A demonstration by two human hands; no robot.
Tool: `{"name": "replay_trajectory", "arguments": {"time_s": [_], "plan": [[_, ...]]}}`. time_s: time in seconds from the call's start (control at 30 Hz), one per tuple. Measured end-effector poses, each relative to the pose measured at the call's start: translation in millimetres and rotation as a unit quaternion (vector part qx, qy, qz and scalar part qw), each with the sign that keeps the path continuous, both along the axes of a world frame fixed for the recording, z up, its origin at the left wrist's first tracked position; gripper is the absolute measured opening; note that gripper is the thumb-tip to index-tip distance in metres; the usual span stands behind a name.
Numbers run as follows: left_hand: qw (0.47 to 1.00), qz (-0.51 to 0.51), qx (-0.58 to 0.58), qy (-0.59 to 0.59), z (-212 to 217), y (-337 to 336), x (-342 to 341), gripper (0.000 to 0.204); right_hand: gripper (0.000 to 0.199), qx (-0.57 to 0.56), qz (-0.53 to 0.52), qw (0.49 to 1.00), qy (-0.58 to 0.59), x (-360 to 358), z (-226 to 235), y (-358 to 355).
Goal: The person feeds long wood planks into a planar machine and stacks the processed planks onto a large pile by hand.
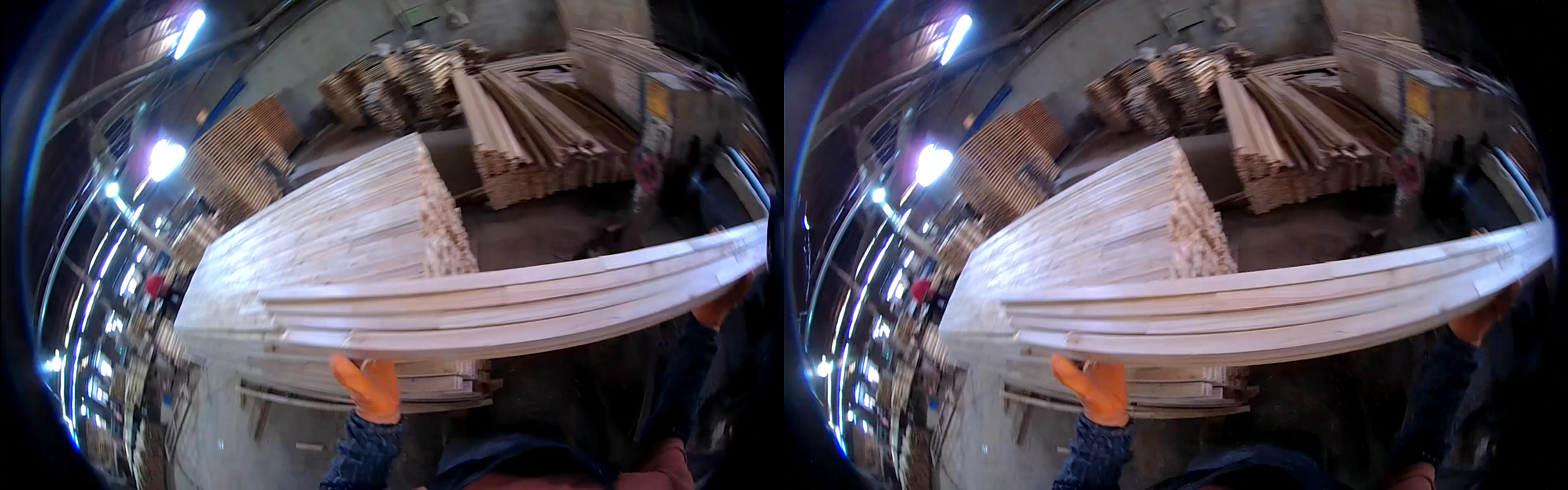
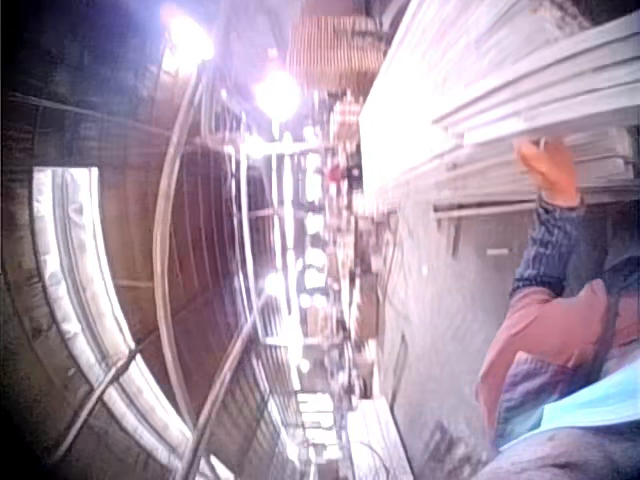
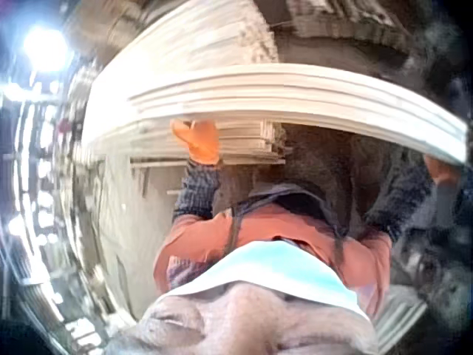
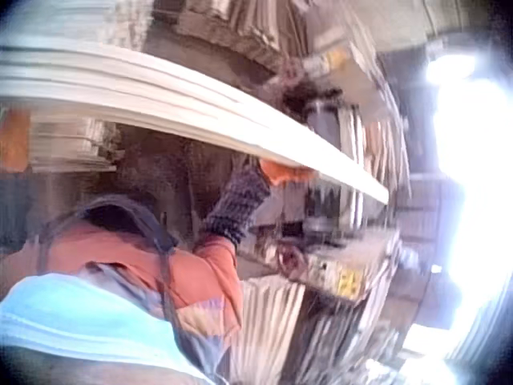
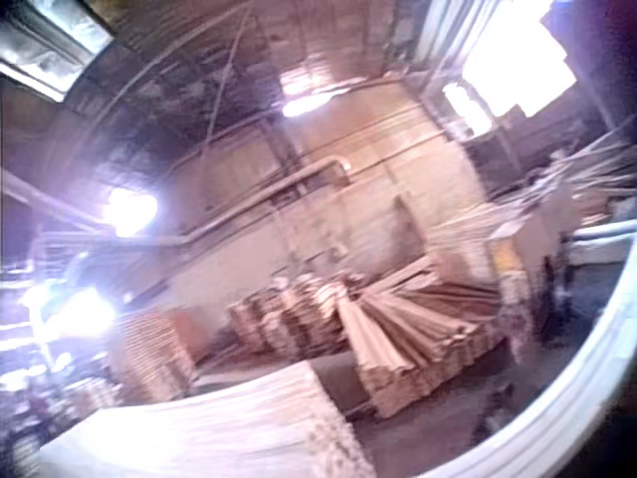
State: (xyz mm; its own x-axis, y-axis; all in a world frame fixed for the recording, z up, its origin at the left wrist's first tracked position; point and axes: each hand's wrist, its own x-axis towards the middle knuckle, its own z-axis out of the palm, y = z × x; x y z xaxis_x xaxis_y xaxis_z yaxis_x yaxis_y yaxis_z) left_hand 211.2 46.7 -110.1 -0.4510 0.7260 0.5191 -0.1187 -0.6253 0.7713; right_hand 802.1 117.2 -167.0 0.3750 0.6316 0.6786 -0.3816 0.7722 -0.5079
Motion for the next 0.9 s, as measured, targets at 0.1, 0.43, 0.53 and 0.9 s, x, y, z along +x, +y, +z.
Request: {"name": "replay_trajectory", "arguments": {"time_s": [0.1,0.43,0.53,0.9], "plan": [[0.993,0.1,0.061,0.011,19.4,7.2,-58.0,0.08,0.074,0.002,0.007,1.0,-0.011,19.3,9.5,-1.5],[0.98,0.138,0.012,0.144,95.4,31.2,-152.9,0.077,0.073,0.015,0.002,1.0,-0.011,41.0,8.3,0.7],[0.994,-0.025,0.093,0.043,97.2,41.4,-103.2,0.079,0.072,0.022,-0.003,1.0,-0.013,41.7,13.7,-4.9],[0.949,0.02,0.069,0.308,75.9,42.0,-39.9,0.111,0.071,0.061,0.031,0.997,-0.033,-39.9,31.6,-0.6]]}}
